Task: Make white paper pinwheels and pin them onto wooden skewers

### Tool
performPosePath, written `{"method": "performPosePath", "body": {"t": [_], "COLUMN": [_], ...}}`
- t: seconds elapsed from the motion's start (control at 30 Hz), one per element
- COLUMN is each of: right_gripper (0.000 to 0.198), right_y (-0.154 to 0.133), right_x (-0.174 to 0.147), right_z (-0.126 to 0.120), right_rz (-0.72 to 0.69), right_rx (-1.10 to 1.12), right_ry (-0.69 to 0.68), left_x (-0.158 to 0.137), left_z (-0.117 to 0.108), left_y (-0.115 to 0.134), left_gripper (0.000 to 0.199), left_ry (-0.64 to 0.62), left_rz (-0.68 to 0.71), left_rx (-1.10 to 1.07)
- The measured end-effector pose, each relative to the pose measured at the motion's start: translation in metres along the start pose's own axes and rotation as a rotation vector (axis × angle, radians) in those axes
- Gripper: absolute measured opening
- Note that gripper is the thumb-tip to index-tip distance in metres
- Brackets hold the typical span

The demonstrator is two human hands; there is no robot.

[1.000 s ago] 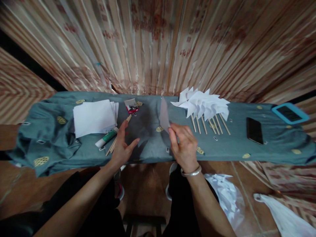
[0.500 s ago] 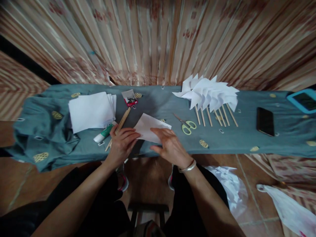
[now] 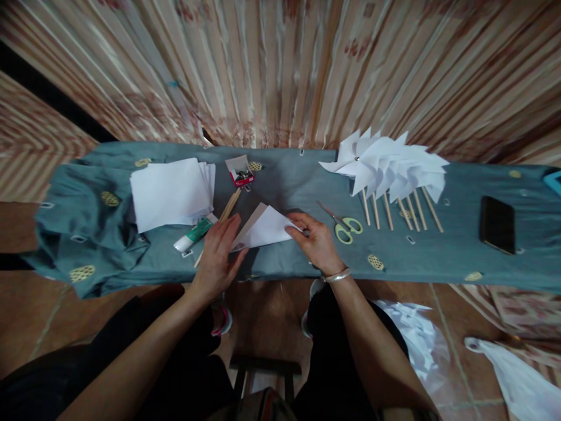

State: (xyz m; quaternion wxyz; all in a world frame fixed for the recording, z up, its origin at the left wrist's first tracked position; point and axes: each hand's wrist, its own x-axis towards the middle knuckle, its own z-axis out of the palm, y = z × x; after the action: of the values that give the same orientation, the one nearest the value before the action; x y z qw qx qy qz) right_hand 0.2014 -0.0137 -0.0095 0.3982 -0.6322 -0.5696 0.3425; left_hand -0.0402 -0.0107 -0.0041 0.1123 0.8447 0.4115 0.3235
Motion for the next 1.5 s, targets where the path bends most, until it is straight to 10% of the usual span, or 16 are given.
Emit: {"method": "performPosePath", "body": {"t": [0.2, 0.53, 1.5], "right_gripper": [0.036, 0.035, 0.035], "right_y": [-0.001, -0.009, -0.004], "right_x": [0.013, 0.019, 0.020], "right_z": [0.009, 0.017, 0.031], "right_rz": [-0.011, -0.043, -0.103], "right_rx": [-0.133, -0.301, -0.487], "right_ry": [0.015, 0.053, 0.129], "left_x": [-0.008, -0.015, -0.009], "left_z": [0.010, 0.025, 0.026], "left_y": [0.022, 0.022, 0.020], "left_gripper": [0.053, 0.069, 0.069], "left_ry": [-0.194, -0.386, -0.414], "left_rz": [0.231, 0.139, 0.115], "left_rx": [0.073, 0.108, 0.194]}}
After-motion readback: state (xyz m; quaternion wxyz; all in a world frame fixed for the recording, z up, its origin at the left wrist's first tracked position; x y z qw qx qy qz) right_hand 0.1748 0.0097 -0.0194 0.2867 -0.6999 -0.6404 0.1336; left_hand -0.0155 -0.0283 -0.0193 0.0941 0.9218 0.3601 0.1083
